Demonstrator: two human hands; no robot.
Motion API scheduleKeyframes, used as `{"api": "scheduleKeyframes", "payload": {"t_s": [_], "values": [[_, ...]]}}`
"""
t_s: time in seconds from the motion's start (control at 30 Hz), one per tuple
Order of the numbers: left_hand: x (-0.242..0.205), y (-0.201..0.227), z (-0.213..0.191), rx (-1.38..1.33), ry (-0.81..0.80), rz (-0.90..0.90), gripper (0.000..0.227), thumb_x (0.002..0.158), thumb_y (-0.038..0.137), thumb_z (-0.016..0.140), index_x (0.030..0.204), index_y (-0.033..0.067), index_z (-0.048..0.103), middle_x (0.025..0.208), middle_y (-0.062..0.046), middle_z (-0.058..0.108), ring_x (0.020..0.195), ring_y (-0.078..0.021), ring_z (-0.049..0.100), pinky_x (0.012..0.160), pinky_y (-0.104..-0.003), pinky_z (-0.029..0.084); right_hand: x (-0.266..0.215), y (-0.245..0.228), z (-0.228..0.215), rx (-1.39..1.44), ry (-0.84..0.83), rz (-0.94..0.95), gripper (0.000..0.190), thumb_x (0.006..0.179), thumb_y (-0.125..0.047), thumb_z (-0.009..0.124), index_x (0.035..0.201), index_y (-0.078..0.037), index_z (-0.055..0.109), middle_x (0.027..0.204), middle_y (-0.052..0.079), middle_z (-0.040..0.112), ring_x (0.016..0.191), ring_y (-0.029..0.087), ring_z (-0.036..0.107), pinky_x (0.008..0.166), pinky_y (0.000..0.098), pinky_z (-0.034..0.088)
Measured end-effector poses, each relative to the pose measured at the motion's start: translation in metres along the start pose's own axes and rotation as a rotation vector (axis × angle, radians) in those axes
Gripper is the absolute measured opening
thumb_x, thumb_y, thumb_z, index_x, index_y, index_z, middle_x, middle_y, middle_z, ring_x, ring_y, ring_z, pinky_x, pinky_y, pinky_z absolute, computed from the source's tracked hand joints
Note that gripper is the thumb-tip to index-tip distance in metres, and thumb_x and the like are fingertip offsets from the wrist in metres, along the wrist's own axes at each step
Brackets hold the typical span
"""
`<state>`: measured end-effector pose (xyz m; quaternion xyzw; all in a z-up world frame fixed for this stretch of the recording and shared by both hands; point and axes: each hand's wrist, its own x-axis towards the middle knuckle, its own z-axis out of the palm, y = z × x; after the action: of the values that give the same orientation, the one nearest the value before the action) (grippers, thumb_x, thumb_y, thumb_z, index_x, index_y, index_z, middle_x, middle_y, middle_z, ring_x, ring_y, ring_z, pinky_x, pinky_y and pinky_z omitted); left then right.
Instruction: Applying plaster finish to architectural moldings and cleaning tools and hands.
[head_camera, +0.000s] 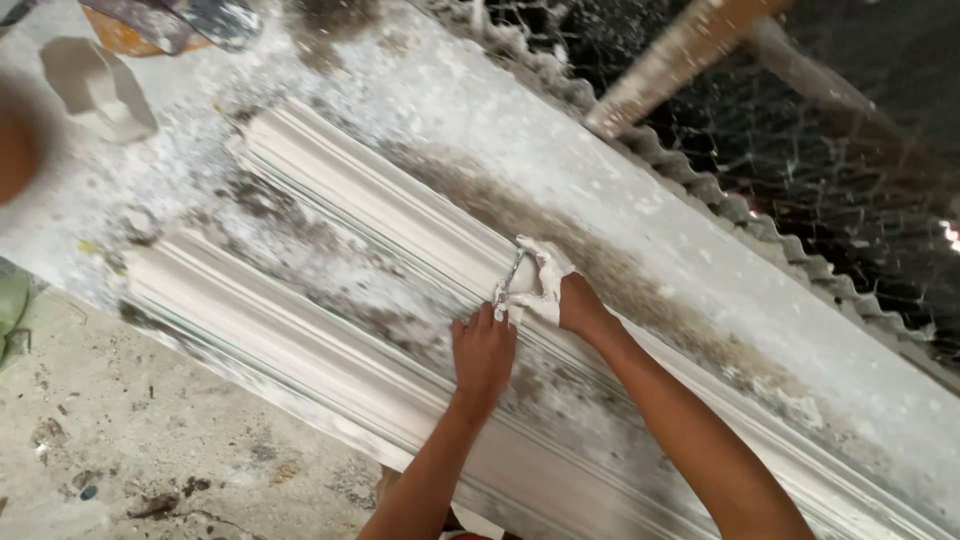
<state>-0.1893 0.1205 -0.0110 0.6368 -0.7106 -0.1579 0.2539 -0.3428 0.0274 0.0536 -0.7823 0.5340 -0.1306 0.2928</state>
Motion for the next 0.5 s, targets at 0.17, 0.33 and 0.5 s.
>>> {"api": "scheduleKeyframes", "payload": {"t_s": [0.17,0.33,0.5], "values": [[-0.07,0.104,0.065,-0.035,0.079,-0.01,0.03,0.089,0.017,0.067,0.116,0.0051,0.065,0.098,-0.01,0.063,0.09,-0.0289,0.065,0.081,-0.05,0.045,-0.11,0.07,-0.029,0.039,0.024,-0.024,0.088,0.077,-0.029,0.085,0.151,-0.008,0.041,0.142,0.02,0.053,0.131,0.037,0.055,0.108,0.0422,0.046],[-0.131,0.204,0.125,0.009,0.069,-0.029,0.018,0.089,0.016,0.066,0.104,0.0073,0.068,0.098,-0.011,0.063,0.091,-0.03,0.065,0.081,-0.049,0.045,-0.219,0.138,-0.063,0.109,0.054,-0.08,0.089,0.079,-0.022,0.084,0.154,-0.006,0.038,0.142,0.021,0.053,0.131,0.038,0.056,0.106,0.0417,0.047],[-0.187,0.295,0.166,-0.004,0.041,-0.012,0.012,0.09,0.011,0.064,0.101,0.0074,0.067,0.098,-0.01,0.062,0.092,-0.029,0.065,0.081,-0.048,0.046,-0.314,0.169,-0.107,0.046,0.026,-0.006,0.088,0.079,-0.02,0.082,0.153,-0.004,0.037,0.141,0.026,0.053,0.121,0.039,0.06,0.097,0.0412,0.051]]}}
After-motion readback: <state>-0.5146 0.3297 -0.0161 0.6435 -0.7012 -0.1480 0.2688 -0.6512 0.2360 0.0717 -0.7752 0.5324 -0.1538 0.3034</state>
